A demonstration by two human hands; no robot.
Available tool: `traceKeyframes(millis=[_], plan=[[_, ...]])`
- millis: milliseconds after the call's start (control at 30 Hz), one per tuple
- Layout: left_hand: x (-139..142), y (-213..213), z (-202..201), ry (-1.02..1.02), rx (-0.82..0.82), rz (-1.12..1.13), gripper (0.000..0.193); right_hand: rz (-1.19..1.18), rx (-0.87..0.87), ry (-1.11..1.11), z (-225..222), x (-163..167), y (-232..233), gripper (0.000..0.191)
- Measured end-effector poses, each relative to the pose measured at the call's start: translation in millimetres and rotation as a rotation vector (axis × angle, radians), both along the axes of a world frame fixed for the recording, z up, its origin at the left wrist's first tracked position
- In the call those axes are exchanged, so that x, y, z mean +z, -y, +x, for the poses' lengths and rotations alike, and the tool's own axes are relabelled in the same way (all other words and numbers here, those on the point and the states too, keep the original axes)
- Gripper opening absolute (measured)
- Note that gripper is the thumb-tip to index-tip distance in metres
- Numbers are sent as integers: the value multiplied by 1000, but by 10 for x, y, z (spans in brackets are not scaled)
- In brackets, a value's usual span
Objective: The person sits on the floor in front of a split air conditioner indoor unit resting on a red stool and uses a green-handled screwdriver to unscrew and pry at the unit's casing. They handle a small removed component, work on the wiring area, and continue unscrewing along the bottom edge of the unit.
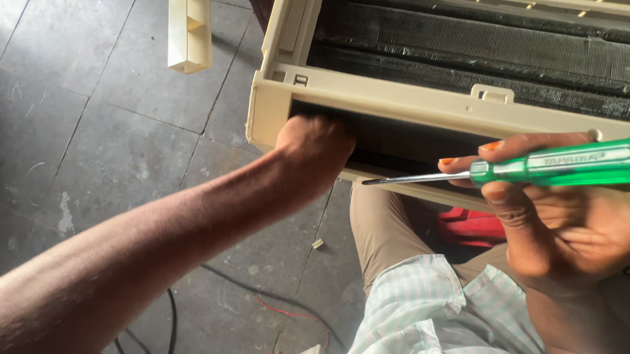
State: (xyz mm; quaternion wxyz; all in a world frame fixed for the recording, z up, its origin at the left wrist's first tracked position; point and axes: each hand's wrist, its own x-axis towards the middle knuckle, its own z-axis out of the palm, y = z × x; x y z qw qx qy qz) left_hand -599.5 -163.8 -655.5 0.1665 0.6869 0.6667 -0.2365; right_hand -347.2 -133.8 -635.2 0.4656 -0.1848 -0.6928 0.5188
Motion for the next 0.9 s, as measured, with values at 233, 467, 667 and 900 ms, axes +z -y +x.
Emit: traceKeyframes(millis=[233, 467, 667, 900], plan=[[-26, -55, 39, -76, -85, -26, 30, -47, 10, -28, -4, -44, -48, 44], [246, 215, 179, -52, -55, -88, 22, -55, -41, -41, 17, -135, -25, 20], [274, 731, -108, 890, 196, 672, 25, 15, -94, -147, -16, -221, -179, 25], [-832, 886, 433, 1620, 792, 1376, 22, -24, 18, -239, -129, -320, -339, 22]])
